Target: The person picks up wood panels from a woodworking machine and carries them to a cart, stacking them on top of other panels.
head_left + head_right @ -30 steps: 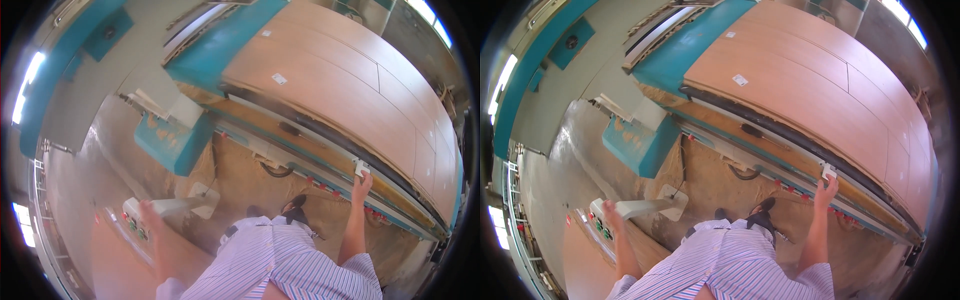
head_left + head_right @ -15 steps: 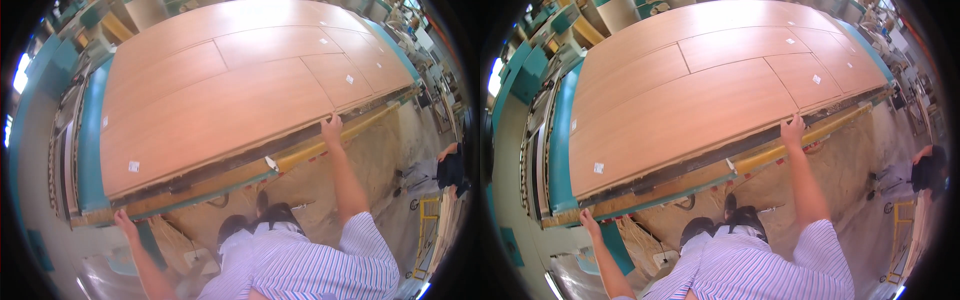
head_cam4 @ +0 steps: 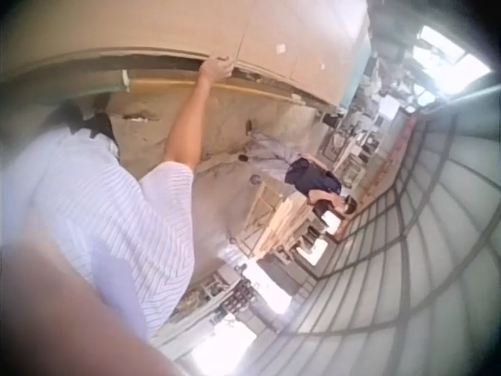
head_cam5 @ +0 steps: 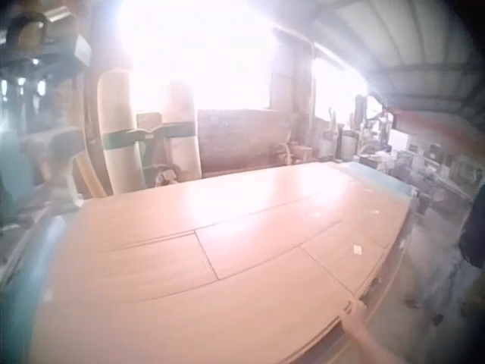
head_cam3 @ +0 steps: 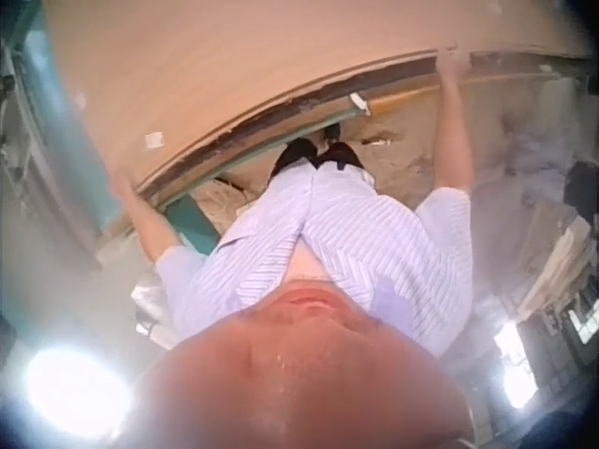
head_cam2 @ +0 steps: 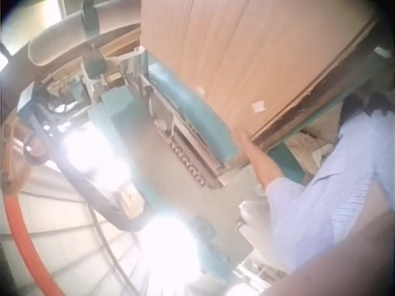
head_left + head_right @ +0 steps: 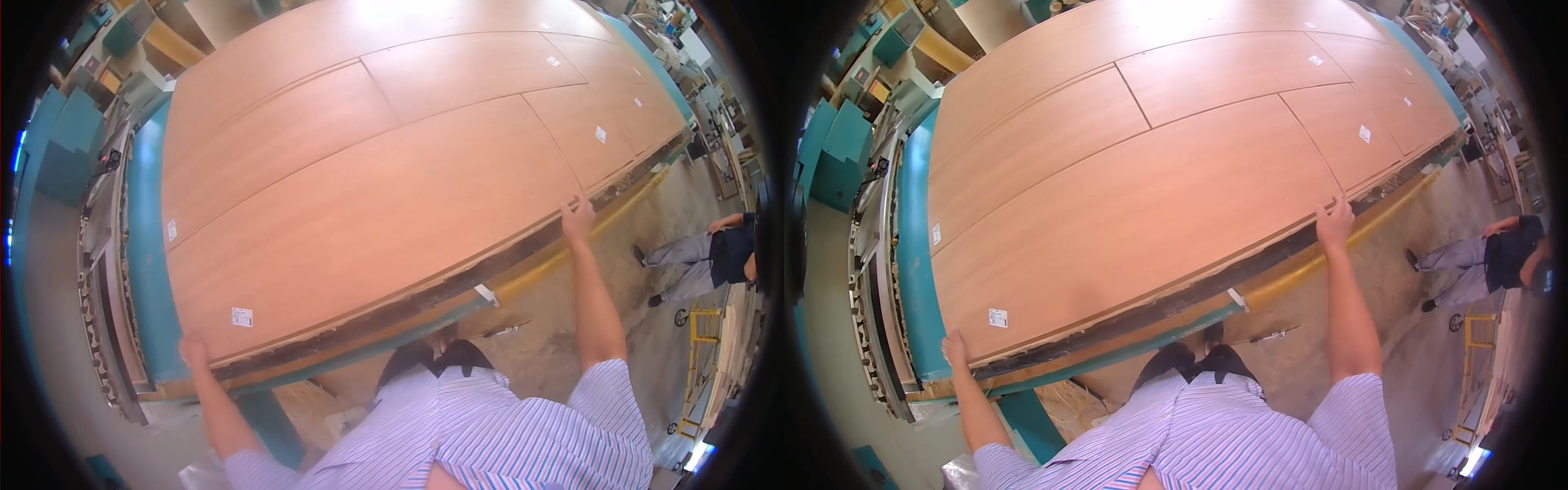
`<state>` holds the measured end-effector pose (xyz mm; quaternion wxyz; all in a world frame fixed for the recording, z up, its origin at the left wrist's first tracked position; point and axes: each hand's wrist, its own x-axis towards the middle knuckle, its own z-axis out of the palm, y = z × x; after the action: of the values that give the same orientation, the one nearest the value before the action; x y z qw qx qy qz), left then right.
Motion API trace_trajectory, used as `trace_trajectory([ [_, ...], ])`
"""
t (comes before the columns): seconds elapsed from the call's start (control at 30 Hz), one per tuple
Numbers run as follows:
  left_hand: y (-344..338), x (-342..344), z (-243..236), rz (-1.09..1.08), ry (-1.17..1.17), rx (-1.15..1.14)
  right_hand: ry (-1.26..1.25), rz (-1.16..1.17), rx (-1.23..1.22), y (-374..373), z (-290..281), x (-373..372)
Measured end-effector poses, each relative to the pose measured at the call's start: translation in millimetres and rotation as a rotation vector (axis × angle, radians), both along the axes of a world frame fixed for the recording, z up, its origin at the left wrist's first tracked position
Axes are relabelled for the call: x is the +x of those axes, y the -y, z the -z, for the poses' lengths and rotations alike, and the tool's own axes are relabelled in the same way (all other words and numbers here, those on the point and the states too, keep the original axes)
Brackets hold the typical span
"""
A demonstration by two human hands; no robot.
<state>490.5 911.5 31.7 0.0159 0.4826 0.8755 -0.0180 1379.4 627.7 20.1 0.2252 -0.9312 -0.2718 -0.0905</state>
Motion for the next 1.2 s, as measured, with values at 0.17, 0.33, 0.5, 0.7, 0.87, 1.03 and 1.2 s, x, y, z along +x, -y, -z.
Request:
trace_trajectory([
  [0.17, -6, -5, -1, -0.12, 0.005, 0.033, -0.057, 0.05, 0.17, 4, 10, -20],
  [0.33, 18, 20, -20, -0.227, -0.001, -0.02, -0.196, 0.098, 0.2, 2, -11, -53],
  [0.5, 55, 11, -17, -0.241, -0.013, 0.021, -0.322, 0.152, 0.282, 10, -7, -57],
  [0.7, 104, 29, -45, -0.164, 0.073, -0.01, -0.658, 0.181, 0.483, -2, -20, -76],
  [0.87, 171, 20, 4, -0.413, 0.49, 0.329, -0.706, 0.16, 0.5, -11, -32, -81],
  [1.03, 222, 152, 12, -0.615, 1.783, 0.394, -0.749, 0.148, 0.581, 5, -19, -69],
  [1.2, 222, 246, 21, -0.56, 2.085, 0.27, -0.812, 0.115, 0.613, 0, -16, -82],
])
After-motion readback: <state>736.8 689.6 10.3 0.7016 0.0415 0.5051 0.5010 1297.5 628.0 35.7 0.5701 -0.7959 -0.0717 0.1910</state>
